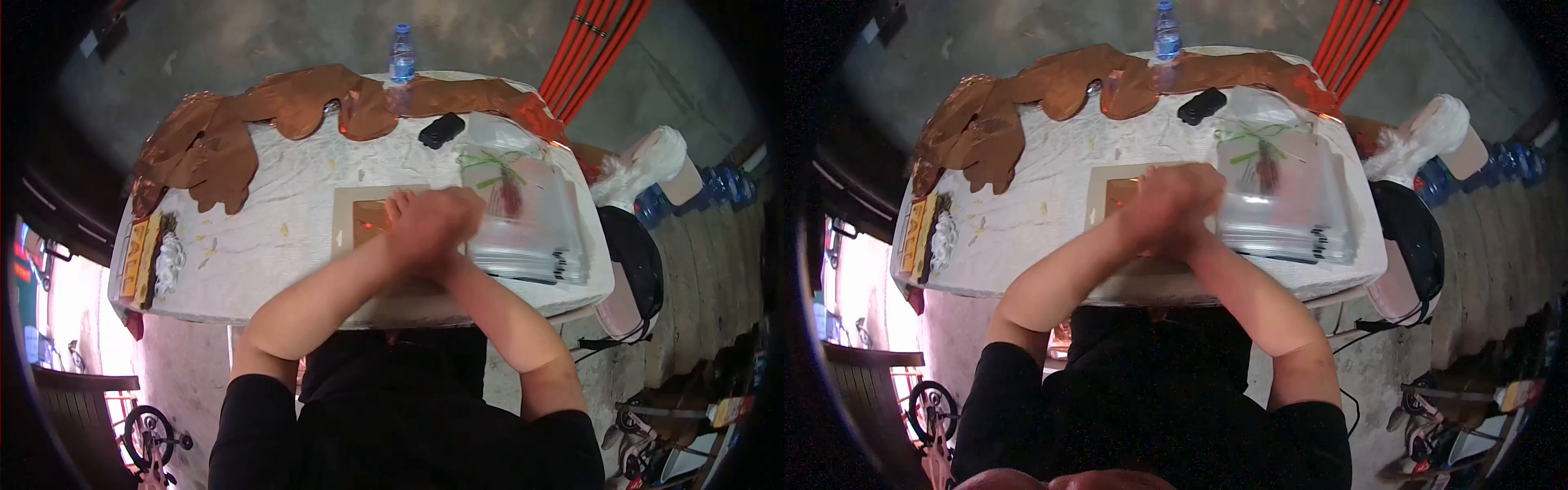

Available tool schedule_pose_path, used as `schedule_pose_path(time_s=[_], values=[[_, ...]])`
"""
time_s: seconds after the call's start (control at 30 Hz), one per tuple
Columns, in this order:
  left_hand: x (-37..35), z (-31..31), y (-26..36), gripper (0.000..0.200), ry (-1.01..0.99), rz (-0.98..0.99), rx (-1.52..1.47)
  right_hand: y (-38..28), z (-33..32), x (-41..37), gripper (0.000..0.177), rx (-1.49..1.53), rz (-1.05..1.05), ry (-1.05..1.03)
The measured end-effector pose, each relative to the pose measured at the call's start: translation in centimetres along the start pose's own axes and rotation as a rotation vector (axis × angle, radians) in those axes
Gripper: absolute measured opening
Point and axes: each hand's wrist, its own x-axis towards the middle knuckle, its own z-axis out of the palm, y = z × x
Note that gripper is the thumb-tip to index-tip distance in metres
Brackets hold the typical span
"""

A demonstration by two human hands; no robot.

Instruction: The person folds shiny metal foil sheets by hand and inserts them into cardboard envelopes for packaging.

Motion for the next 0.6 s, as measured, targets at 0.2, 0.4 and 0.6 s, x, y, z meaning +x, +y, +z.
schedule_pose_path(time_s=[0.2,0.4,0.6], values=[[-6.0,-13.2,-3.7,0.016,0.259,-0.232,0.243,-2.5,-3.0,1.1,0.069,-0.049,0.126,-0.191],[-14.7,-20.9,-3.1,0.019,0.135,-0.168,0.579,-1.9,-2.1,0.6,0.071,-0.125,0.101,-0.189],[-21.8,-20.2,-2.8,0.016,-0.151,-0.434,0.474,-2.3,-2.6,0.8,0.072,-0.107,0.131,-0.237]])
